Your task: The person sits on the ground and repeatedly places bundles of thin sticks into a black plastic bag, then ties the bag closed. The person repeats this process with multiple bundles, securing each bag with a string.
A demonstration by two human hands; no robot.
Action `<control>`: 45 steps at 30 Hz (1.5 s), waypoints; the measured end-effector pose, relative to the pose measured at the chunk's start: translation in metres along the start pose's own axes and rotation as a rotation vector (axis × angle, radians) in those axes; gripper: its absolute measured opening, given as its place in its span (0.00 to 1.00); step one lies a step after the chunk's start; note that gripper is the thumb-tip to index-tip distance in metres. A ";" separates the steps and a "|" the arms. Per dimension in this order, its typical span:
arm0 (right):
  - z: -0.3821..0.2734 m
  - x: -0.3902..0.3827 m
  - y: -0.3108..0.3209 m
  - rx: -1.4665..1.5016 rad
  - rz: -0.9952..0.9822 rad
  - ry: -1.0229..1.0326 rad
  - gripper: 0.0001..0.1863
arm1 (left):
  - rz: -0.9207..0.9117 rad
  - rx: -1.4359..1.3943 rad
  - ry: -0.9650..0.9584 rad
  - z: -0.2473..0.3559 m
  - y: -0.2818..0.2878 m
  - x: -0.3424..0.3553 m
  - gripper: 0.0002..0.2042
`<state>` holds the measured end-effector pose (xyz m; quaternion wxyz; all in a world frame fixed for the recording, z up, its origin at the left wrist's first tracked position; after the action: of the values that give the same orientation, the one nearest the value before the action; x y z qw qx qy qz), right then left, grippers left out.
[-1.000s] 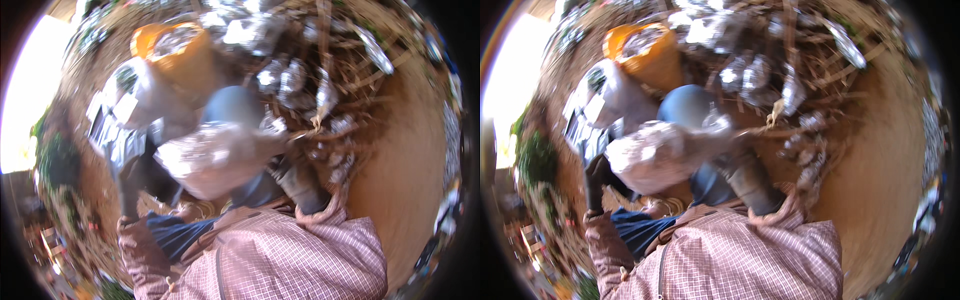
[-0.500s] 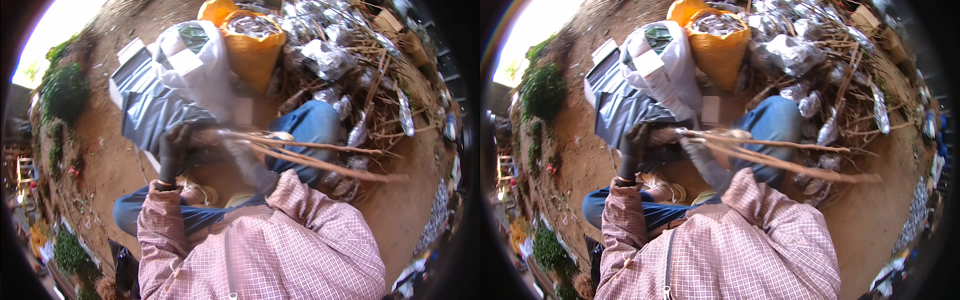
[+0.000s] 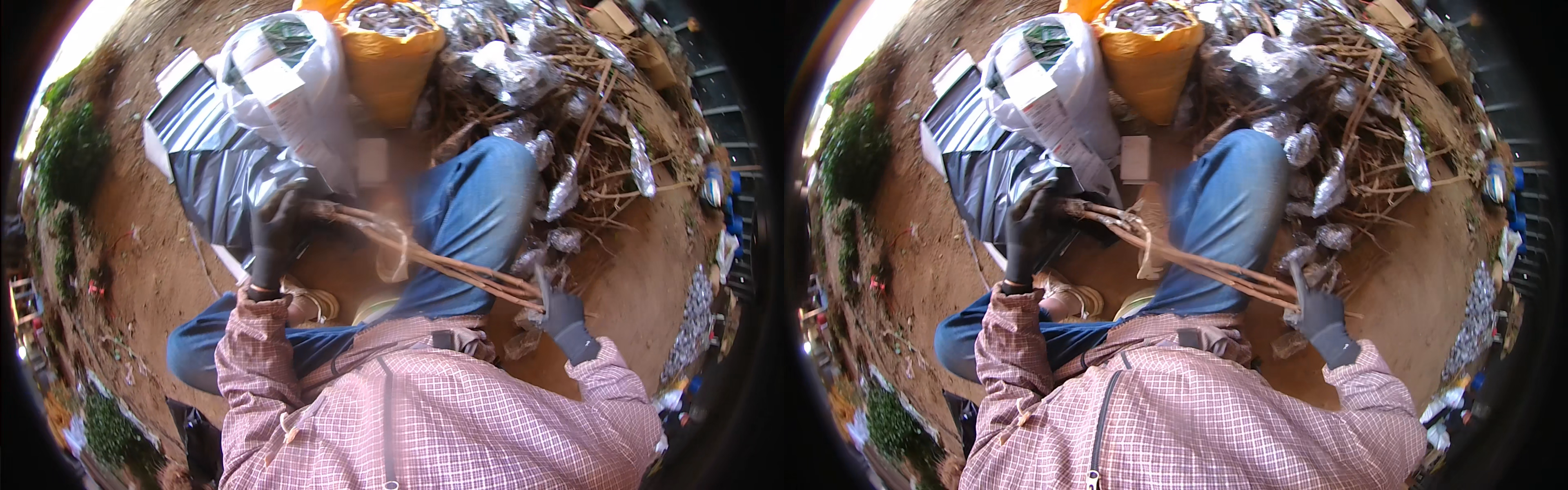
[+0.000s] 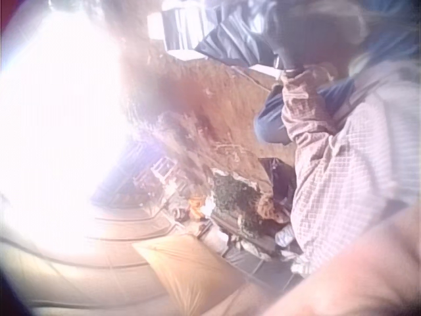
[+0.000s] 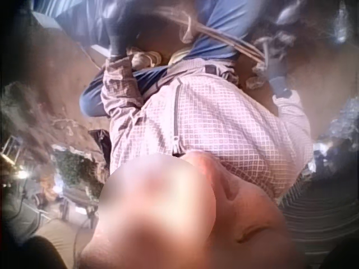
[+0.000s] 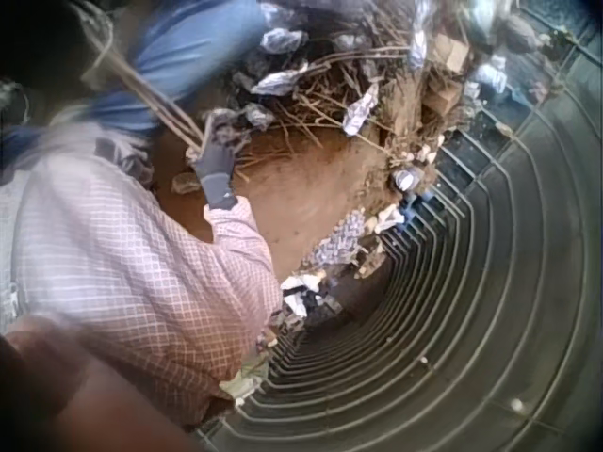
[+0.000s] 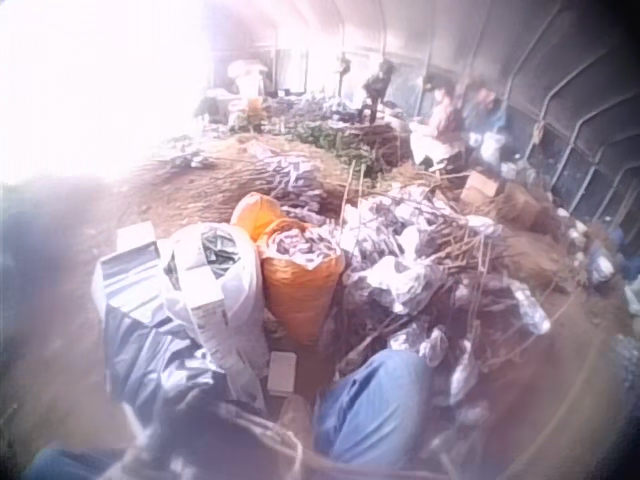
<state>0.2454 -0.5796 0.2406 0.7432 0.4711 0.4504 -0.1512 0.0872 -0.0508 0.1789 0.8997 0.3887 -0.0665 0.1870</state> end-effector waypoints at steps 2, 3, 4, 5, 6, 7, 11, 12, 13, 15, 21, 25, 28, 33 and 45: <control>-0.024 0.001 -0.003 0.023 0.254 0.367 0.42 | -0.170 -0.575 0.455 -0.010 -0.016 -0.005 0.14; -0.036 -0.003 0.002 0.174 0.335 0.513 0.38 | -0.228 -0.493 0.532 -0.002 -0.021 -0.008 0.14; -0.044 -0.006 0.010 0.297 0.314 0.512 0.34 | -0.255 -0.705 0.467 0.010 -0.028 -0.005 0.13; -0.055 -0.009 0.014 0.611 0.118 0.492 0.29 | -0.251 -0.530 0.260 0.036 -0.032 -0.007 0.12; -0.071 -0.022 0.029 0.581 0.155 0.611 0.26 | -0.318 -0.996 0.278 0.052 -0.040 -0.009 0.12; -0.093 -0.025 0.040 0.638 0.100 0.700 0.28 | -0.386 -1.303 0.369 0.068 -0.050 -0.009 0.14; -0.170 -0.016 0.070 1.188 -0.517 0.791 0.27 | -0.433 -0.807 0.196 0.130 -0.032 -0.012 0.14; -0.187 -0.009 0.079 1.111 -0.496 0.864 0.25 | -0.388 -0.871 0.128 0.146 -0.023 -0.015 0.14; -0.212 0.005 0.087 0.958 -0.469 0.954 0.25 | -0.375 -0.860 0.124 0.159 -0.018 -0.018 0.14; -0.262 0.025 0.095 0.875 -0.487 1.121 0.25 | -0.353 -0.729 0.043 0.181 -0.007 -0.026 0.16; -0.410 0.074 0.132 0.355 0.084 1.402 0.23 | -0.119 0.589 -0.033 0.126 0.040 -0.028 0.12; -0.412 0.061 0.140 0.118 0.411 1.448 0.22 | 0.206 0.104 -0.005 0.068 0.108 -0.018 0.12; -0.377 0.026 0.149 0.013 0.715 1.458 0.22 | 0.255 -0.036 0.098 0.071 0.141 0.001 0.13; -0.350 -0.039 0.202 0.000 1.195 1.368 0.14 | 0.206 -0.153 -0.036 0.117 0.180 0.036 0.19; -0.167 -0.036 0.256 0.525 1.524 1.070 0.08 | -0.348 0.495 -0.061 0.030 0.009 -0.011 0.47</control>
<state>0.3035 -0.3163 0.3890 0.2094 0.7943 0.2550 0.5102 0.0745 -0.0695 0.2026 0.7938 0.6071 0.0218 0.0290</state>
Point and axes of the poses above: each hand's wrist, its own x-axis towards the middle knuckle, its own y-axis out of the back of the hand, z = x × y, the point moved 4 cm from there along x, towards the middle knuckle, and after that the axes turned 11 degrees about -z, right-handed, at the moved point
